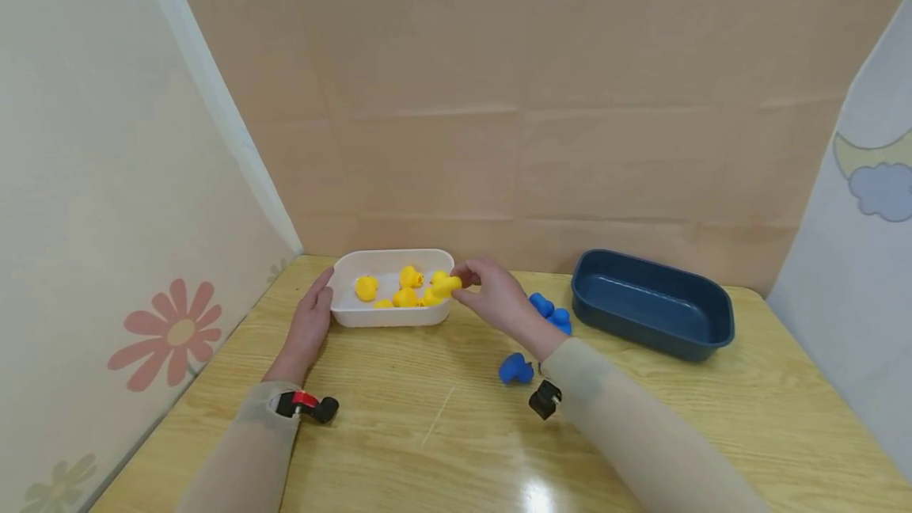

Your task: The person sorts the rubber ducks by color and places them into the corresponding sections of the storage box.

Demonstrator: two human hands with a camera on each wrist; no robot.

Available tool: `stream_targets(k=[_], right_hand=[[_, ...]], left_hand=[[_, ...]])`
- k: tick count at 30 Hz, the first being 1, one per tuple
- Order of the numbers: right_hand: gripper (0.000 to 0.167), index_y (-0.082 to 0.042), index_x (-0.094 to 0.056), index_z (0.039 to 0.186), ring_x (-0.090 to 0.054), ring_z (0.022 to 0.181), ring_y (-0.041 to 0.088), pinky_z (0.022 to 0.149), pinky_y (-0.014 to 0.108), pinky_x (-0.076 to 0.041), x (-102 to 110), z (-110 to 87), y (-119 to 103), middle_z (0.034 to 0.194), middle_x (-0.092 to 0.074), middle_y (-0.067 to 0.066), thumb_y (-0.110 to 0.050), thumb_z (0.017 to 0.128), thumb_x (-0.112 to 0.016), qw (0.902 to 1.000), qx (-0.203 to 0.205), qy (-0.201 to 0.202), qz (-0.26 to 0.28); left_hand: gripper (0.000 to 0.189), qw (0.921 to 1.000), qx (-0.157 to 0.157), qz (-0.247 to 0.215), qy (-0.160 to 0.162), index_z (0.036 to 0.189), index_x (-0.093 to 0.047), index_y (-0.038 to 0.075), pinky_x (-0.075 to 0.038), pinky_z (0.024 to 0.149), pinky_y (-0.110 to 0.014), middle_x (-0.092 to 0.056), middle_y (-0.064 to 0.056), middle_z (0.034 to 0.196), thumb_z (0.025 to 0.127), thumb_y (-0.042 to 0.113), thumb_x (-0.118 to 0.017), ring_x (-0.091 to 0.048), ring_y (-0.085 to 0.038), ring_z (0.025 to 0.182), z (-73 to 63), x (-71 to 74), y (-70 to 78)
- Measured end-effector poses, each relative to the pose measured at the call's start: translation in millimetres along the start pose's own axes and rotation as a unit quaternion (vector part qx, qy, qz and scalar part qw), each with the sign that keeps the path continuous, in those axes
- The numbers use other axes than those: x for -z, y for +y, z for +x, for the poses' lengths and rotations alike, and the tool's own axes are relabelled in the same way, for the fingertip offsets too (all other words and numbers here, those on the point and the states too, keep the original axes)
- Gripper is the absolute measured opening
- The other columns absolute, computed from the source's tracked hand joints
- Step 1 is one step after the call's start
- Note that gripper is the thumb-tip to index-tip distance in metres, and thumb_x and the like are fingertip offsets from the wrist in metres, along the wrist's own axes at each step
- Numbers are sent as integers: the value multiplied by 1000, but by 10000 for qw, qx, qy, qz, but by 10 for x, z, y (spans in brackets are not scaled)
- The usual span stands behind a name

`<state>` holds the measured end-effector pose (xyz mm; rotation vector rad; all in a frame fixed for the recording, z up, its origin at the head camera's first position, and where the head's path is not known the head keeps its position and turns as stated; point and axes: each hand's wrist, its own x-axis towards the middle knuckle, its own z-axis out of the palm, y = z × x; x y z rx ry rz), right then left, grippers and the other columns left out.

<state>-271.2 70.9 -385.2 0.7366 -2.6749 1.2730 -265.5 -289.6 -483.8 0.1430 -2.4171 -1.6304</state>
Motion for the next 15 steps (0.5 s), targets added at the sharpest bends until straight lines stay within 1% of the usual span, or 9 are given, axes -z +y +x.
stream_targets(k=[6, 15], right_hand=[[26, -6, -76, 126, -70, 115, 30, 111, 50, -56, -74, 92, 13, 123, -71, 8, -10, 101, -83, 9998, 22, 97, -195], [26, -6, -74, 127, -67, 116, 30, 113, 49, -55, -160, 206, -13, 123, -70, 10, -15, 103, -81, 9989, -281, 82, -363]], left_hand=[[58, 10000, -27, -57, 49, 176, -32, 26, -18, 136, -53, -30, -6, 180, 120, 38, -33, -23, -31, 167, 7, 6, -20], [57, 9998, -22, -187, 69, 176, -33, 23, -18, 136, -52, -31, -6, 180, 120, 35, -33, -23, -31, 167, 13, -11, -4]])
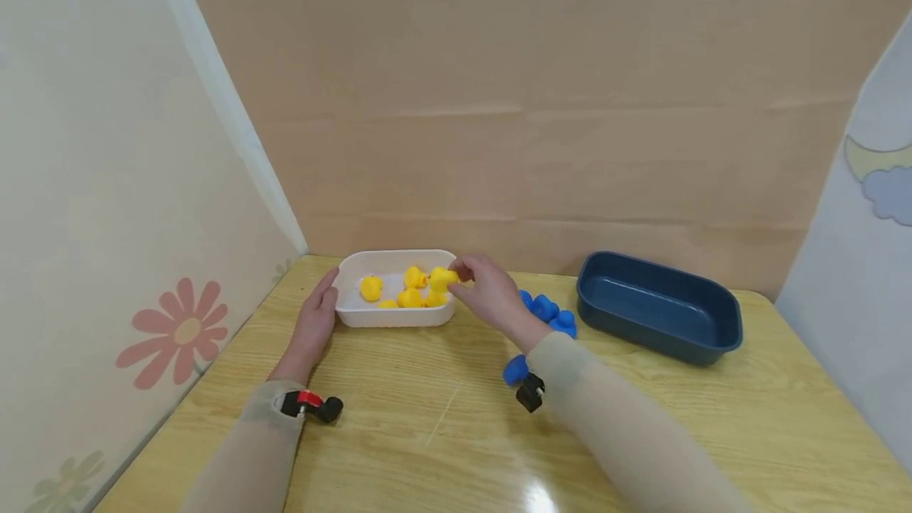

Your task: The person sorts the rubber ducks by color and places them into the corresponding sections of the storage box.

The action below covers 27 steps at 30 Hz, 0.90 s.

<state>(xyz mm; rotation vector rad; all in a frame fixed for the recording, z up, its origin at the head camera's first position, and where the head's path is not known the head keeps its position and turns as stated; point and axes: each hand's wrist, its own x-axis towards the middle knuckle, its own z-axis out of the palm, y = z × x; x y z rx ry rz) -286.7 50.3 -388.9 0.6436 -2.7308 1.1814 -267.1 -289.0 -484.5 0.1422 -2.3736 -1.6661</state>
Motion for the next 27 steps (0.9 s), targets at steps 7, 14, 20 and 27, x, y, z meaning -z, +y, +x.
stream_targets(k=[7, 14, 20, 27], right_hand=[[23, -8, -74, 124, -64, 114, 31, 110, 49, -55, -79, 64, -1, 120, -70, 9, -16, 103, -80, 9998, -143, -100, -49], [25, -9, -74, 126, -64, 115, 31, 108, 49, -56, -147, 110, -23, 120, -70, 8, -19, 104, -80, 9993, -261, -190, -181], [32, -6, -72, 133, -65, 116, 32, 106, 49, -56, -191, 150, -13, 123, -71, 10, -17, 104, -79, 9993, -194, -157, -280], [41, -6, -67, 144, -67, 119, 30, 105, 50, -58, -182, 136, -19, 127, -70, 10, -17, 106, -76, 9985, -99, -183, -509]], left_hand=[[57, 10000, -45, -11, 41, 176, -34, 22, -19, 136, -52, -33, -7, 179, 120, 33, -33, -25, -31, 167, 8, -22, 15], [57, 10000, -30, 77, 16, 176, -33, 22, -18, 136, -54, -32, -8, 179, 120, 34, -32, -24, -32, 167, 5, -6, 0], [57, 9998, -149, 117, -2, 175, -34, 20, -20, 135, -53, -35, -11, 178, 120, 33, -32, -27, -33, 166, -9, -10, -8], [57, 9999, -119, 68, -55, 176, -33, 22, -19, 135, -54, -33, -9, 179, 120, 35, -32, -25, -32, 166, 1, -8, 6]])
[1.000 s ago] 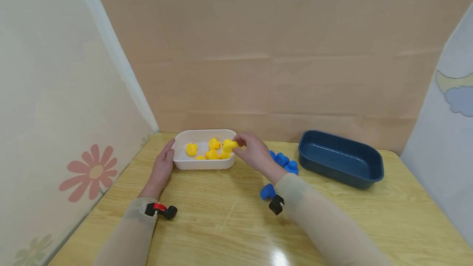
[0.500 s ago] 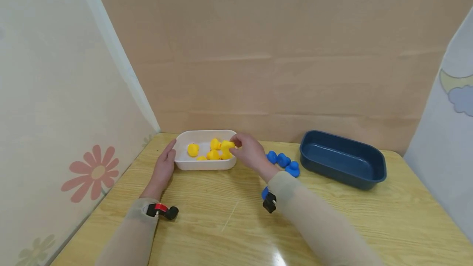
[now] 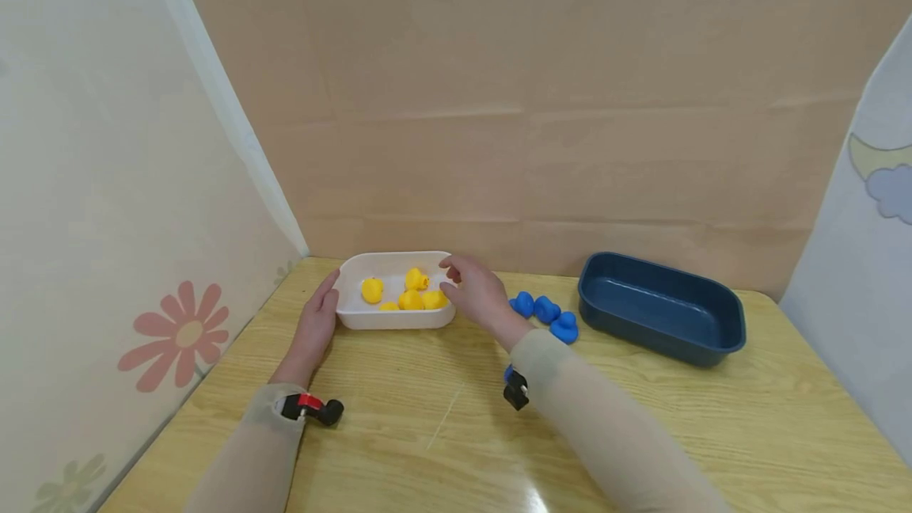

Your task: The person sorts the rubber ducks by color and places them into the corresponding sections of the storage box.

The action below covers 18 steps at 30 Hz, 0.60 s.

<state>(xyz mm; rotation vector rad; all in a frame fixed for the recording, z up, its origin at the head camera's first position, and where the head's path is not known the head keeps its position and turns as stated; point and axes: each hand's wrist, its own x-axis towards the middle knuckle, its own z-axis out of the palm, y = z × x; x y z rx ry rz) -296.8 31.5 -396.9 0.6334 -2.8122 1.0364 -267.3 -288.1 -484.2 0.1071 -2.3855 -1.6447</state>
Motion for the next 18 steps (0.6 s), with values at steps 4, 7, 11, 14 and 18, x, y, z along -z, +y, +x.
stream_targets(k=[4, 7, 11, 14, 18], right_hand=[[40, -6, -67, 144, -68, 120, 32, 105, 51, -58, 34, -37, 7, 128, -70, 11, -17, 107, -76, 10000, 28, 31, 15], [40, -6, -67, 144, -68, 121, 33, 106, 51, -58, 65, -68, 20, 128, -71, 12, -18, 107, -76, 10000, -18, 42, 80], [40, -7, -68, 144, -68, 121, 32, 108, 51, -57, 105, -107, 47, 129, -71, 11, -18, 107, -76, 9999, -73, 72, 139], [41, -7, -67, 146, -68, 122, 32, 109, 52, -57, 147, -150, 61, 132, -71, 12, -18, 107, -75, 9998, -68, 92, 189], [44, -8, -66, 148, -69, 123, 32, 111, 53, -55, 219, -234, 66, 136, -71, 13, -20, 107, -75, 9996, 31, 140, 229]], left_hand=[[58, 10000, 90, 11, -23, 177, -31, 24, -18, 136, -54, -31, -8, 180, 120, 35, -31, -23, -32, 167, -4, 5, 2], [58, 9999, 158, 16, -58, 177, -30, 25, -17, 136, -54, -29, -7, 181, 120, 36, -31, -21, -32, 168, -9, 7, 2], [58, 9998, 183, 10, -53, 177, -30, 27, -17, 136, -54, -29, -6, 181, 120, 37, -31, -21, -31, 168, -5, 8, 1], [58, 9998, 175, -1, -48, 177, -30, 28, -17, 136, -54, -29, -5, 181, 120, 39, -31, -21, -30, 168, -2, 9, 0], [58, 9998, 195, -16, -47, 177, -30, 29, -17, 136, -53, -29, -4, 181, 119, 40, -31, -21, -30, 168, 9, 9, -8]])
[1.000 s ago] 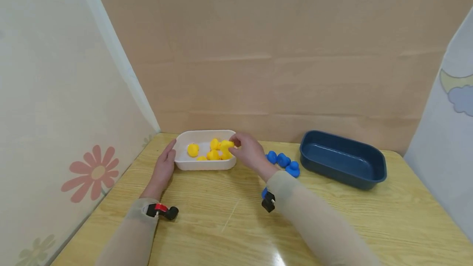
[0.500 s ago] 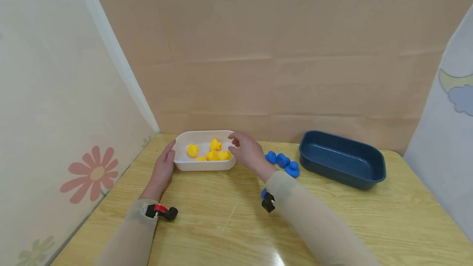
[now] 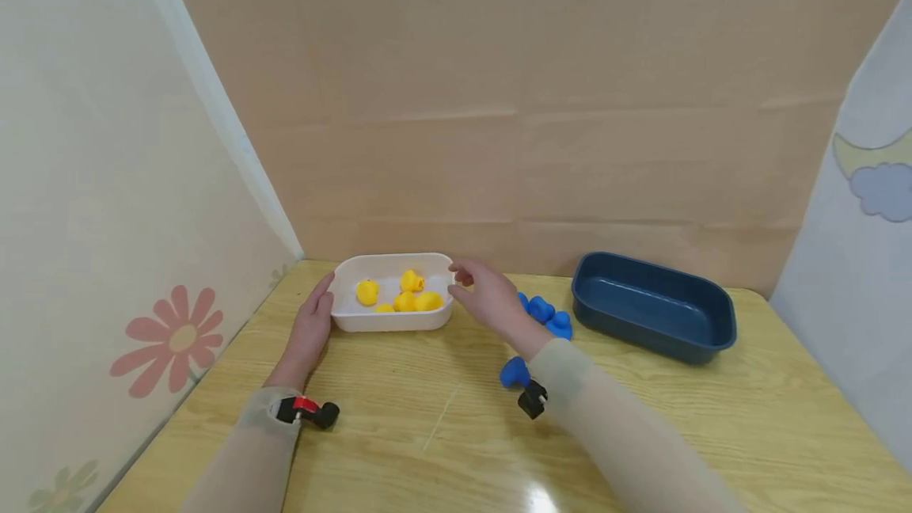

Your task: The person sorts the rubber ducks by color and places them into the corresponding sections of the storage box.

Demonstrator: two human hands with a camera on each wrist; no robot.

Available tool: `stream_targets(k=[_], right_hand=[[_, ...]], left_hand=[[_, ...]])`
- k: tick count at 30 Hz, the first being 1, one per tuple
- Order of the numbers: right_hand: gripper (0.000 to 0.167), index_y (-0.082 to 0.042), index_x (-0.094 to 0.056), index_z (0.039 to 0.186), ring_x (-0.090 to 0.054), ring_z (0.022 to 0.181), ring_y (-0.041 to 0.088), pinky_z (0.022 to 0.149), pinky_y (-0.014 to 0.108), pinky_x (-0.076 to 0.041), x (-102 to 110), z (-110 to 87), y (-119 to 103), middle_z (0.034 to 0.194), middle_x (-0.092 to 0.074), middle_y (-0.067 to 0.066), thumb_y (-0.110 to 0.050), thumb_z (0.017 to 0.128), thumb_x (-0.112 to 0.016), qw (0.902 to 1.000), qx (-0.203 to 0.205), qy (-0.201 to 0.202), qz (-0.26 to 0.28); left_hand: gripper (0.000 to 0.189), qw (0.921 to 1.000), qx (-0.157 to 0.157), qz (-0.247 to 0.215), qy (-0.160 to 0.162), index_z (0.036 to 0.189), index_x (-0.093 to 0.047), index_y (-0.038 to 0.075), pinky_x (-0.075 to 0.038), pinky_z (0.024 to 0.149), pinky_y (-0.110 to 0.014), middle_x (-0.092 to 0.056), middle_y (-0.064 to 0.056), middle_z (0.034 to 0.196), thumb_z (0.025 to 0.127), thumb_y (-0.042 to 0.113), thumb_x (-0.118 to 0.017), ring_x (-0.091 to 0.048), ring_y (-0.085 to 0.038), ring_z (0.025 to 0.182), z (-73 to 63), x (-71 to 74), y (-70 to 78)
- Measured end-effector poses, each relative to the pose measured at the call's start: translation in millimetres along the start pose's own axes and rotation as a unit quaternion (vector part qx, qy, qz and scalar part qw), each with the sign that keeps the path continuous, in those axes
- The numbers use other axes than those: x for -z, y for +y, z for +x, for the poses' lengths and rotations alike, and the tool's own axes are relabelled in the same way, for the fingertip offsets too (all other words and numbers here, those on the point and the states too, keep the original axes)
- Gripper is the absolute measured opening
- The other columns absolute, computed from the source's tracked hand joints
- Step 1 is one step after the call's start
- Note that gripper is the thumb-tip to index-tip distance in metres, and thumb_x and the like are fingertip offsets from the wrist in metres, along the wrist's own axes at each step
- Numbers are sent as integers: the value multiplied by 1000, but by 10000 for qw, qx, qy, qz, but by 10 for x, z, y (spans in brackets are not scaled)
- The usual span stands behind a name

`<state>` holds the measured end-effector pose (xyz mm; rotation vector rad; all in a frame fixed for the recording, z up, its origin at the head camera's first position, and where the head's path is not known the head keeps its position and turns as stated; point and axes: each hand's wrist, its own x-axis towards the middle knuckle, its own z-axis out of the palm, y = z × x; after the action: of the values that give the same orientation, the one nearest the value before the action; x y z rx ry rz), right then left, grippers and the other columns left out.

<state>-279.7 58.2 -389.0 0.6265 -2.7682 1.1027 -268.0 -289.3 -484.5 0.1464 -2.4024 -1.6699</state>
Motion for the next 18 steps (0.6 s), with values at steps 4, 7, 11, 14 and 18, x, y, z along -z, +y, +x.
stream_targets(k=[4, 7, 11, 14, 18], right_hand=[[47, -11, -65, 152, -69, 124, 32, 112, 54, -54, 72, -95, 22, 138, -71, 12, -22, 108, -76, 10000, 58, 47, -1], [48, -12, -63, 153, -68, 125, 33, 114, 56, -53, 117, -161, 38, 139, -70, 11, -23, 108, -75, 10000, 68, 48, -37], [48, -12, -64, 153, -67, 129, 32, 114, 57, -52, 184, -262, 45, 140, -70, 10, -25, 108, -75, 9998, 103, 88, -142], [49, -12, -64, 153, -66, 131, 32, 112, 59, -52, 251, -351, 50, 143, -70, 9, -27, 107, -76, 9996, 84, 159, -220], [50, -8, -64, 153, -65, 132, 35, 111, 61, -52, 339, -455, 81, 144, -69, 12, -28, 108, -75, 9994, 78, 252, -216]], left_hand=[[59, 10000, 44, 14, -24, 177, -30, 29, -17, 136, -53, -29, -4, 181, 119, 40, -31, -20, -30, 168, 0, -8, 0], [59, 10000, 47, 43, -45, 177, -29, 29, -16, 136, -53, -28, -4, 181, 119, 40, -30, -20, -30, 168, -7, -8, 1], [59, 9999, 26, 89, -67, 177, -29, 29, -16, 136, -52, -27, -4, 181, 119, 41, -30, -19, -29, 168, -18, 6, -4], [60, 9999, 12, 127, -104, 178, -27, 28, -15, 136, -54, -25, -4, 182, 119, 41, -29, -17, -30, 169, -22, 21, -2], [60, 9998, -7, 159, -124, 178, -26, 26, -14, 136, -55, -24, -6, 182, 120, 41, -29, -16, -32, 169, -16, 36, 7]])
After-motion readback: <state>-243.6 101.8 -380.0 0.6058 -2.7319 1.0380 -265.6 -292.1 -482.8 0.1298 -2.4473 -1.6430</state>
